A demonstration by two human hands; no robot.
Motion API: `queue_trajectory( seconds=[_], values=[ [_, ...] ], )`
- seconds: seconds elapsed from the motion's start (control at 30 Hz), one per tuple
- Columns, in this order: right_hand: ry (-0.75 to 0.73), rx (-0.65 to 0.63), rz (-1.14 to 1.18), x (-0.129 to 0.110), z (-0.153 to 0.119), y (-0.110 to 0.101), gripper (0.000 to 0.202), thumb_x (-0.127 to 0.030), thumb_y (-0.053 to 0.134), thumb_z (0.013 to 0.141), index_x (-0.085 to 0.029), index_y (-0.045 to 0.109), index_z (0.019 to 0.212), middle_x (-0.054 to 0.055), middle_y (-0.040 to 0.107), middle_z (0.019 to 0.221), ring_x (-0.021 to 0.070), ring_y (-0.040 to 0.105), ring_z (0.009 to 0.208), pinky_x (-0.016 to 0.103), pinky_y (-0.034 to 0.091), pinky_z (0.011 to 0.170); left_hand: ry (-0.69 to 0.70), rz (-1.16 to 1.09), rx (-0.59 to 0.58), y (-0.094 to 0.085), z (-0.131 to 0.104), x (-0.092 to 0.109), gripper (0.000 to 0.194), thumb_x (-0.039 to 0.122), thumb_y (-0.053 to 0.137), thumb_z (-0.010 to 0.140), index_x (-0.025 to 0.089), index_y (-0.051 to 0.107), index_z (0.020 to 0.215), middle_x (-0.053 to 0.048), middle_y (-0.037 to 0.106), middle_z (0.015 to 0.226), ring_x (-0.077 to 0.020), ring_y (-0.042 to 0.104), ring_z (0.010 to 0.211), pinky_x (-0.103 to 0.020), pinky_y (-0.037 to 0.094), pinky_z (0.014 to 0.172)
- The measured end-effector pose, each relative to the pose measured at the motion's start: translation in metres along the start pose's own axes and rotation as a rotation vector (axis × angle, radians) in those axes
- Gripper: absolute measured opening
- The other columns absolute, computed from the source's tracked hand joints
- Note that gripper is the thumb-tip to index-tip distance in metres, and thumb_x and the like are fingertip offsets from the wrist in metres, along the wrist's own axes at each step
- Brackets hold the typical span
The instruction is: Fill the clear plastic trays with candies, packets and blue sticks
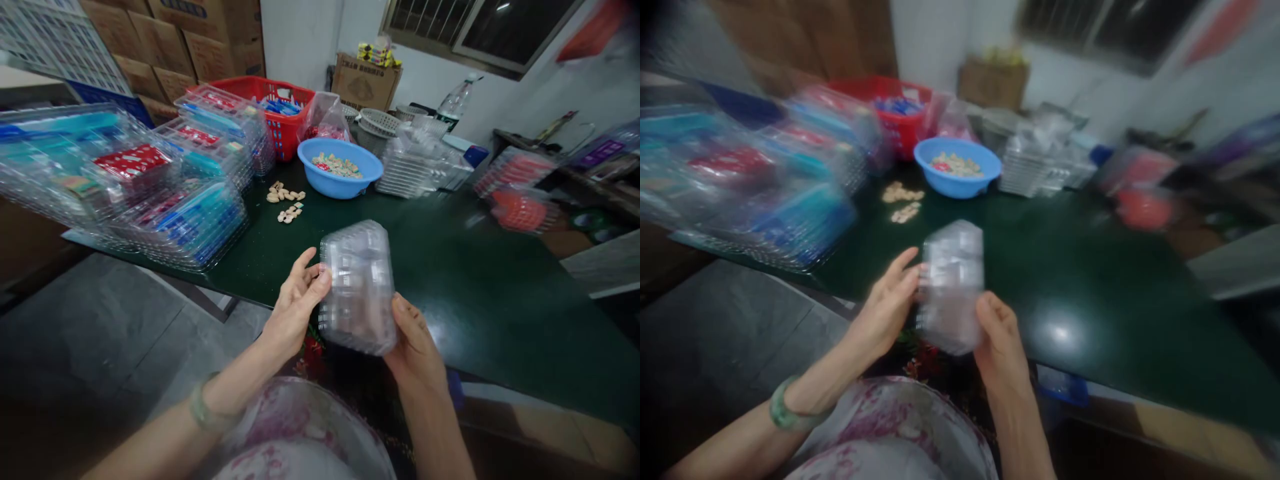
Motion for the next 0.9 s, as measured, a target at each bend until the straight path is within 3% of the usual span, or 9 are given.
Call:
queue_trajectory(
  seconds=[0.1,0.17,0.3,0.43,0.6,0.67,0.77,0.9],
  values=[
    [-0.066,0.046,-0.013,0.004,-0.002,-0.016,0.020,-0.039,0.054,0.081,-0.021,0.062,0.083,0.002,0.062,0.073,0.0153,0.057,0.062,0.028,0.047,0.058,0.017,-0.027,0.075,-0.007,0.000,0.002,0.056,0.029,0.065,0.074,0.021,0.041,0.125,-0.006,0.056,0.107,-0.0159,0.053,0.094,-0.026,0.040,0.081],
    [-0.108,0.064,-0.046,0.003,-0.004,-0.021,0.025,-0.043,0.055,0.079,-0.021,0.064,0.087,0.004,0.063,0.073,0.0178,0.059,0.063,0.030,0.048,0.057,0.002,-0.059,0.060,-0.005,0.001,0.001,0.047,0.028,0.065,0.074,0.018,0.049,0.117,-0.006,0.059,0.101,-0.0149,0.055,0.088,-0.024,0.042,0.077],
    [-0.089,0.007,-0.052,0.008,-0.005,-0.014,0.039,-0.054,0.053,0.076,-0.021,0.065,0.092,0.007,0.065,0.080,0.0199,0.061,0.064,0.031,0.050,0.053,-0.143,-0.165,-0.112,0.009,-0.001,-0.012,0.026,0.033,0.060,0.077,0.015,0.062,0.096,-0.006,0.064,0.085,-0.0159,0.059,0.069,-0.027,0.047,0.065],
    [-0.030,-0.037,0.002,0.020,-0.004,-0.010,0.040,-0.056,0.054,0.074,-0.023,0.064,0.096,0.007,0.066,0.086,0.0211,0.062,0.071,0.032,0.051,0.057,-0.337,-0.234,-0.189,0.014,-0.007,-0.029,0.026,0.036,0.061,0.075,0.012,0.066,0.086,-0.008,0.065,0.075,-0.0181,0.060,0.063,-0.031,0.049,0.061],
    [-0.013,-0.039,0.090,0.027,-0.006,-0.017,0.032,-0.048,0.057,0.076,-0.021,0.062,0.092,0.005,0.062,0.078,0.0178,0.058,0.064,0.028,0.047,0.054,-0.264,-0.122,-0.169,0.015,-0.004,-0.026,0.028,0.035,0.062,0.075,0.011,0.064,0.087,-0.009,0.064,0.079,-0.0181,0.060,0.067,-0.029,0.047,0.061],
    [-0.015,-0.059,0.090,0.024,-0.008,-0.016,0.025,-0.043,0.057,0.078,-0.020,0.060,0.087,0.003,0.058,0.071,0.0147,0.053,0.059,0.025,0.043,0.051,-0.157,-0.096,-0.158,0.017,-0.001,-0.018,0.031,0.034,0.059,0.077,0.013,0.061,0.100,-0.009,0.063,0.090,-0.0187,0.059,0.077,-0.029,0.046,0.070],
    [-0.031,-0.055,0.018,0.014,-0.011,-0.011,0.020,-0.037,0.056,0.081,-0.018,0.054,0.074,-0.001,0.049,0.064,0.0104,0.044,0.054,0.021,0.036,0.051,-0.019,-0.035,-0.110,0.015,0.000,-0.010,0.053,0.035,0.060,0.078,0.021,0.042,0.126,-0.009,0.055,0.111,-0.0210,0.054,0.096,-0.032,0.042,0.082],
    [-0.059,-0.056,-0.252,-0.004,-0.016,0.006,0.019,-0.030,0.059,0.080,-0.017,0.051,0.070,-0.003,0.047,0.065,0.0089,0.040,0.057,0.020,0.032,0.053,0.027,0.047,-0.204,0.019,-0.007,-0.009,0.086,0.037,0.066,0.071,0.030,0.014,0.139,-0.011,0.042,0.126,-0.0257,0.047,0.108,-0.036,0.042,0.084]
  ],
)
Point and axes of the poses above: each hand's wrist, its own z-axis towards the middle knuckle, its own y-axis out of the palm, x = y × z, the point moved 8 cm from there along z, towards the middle knuckle
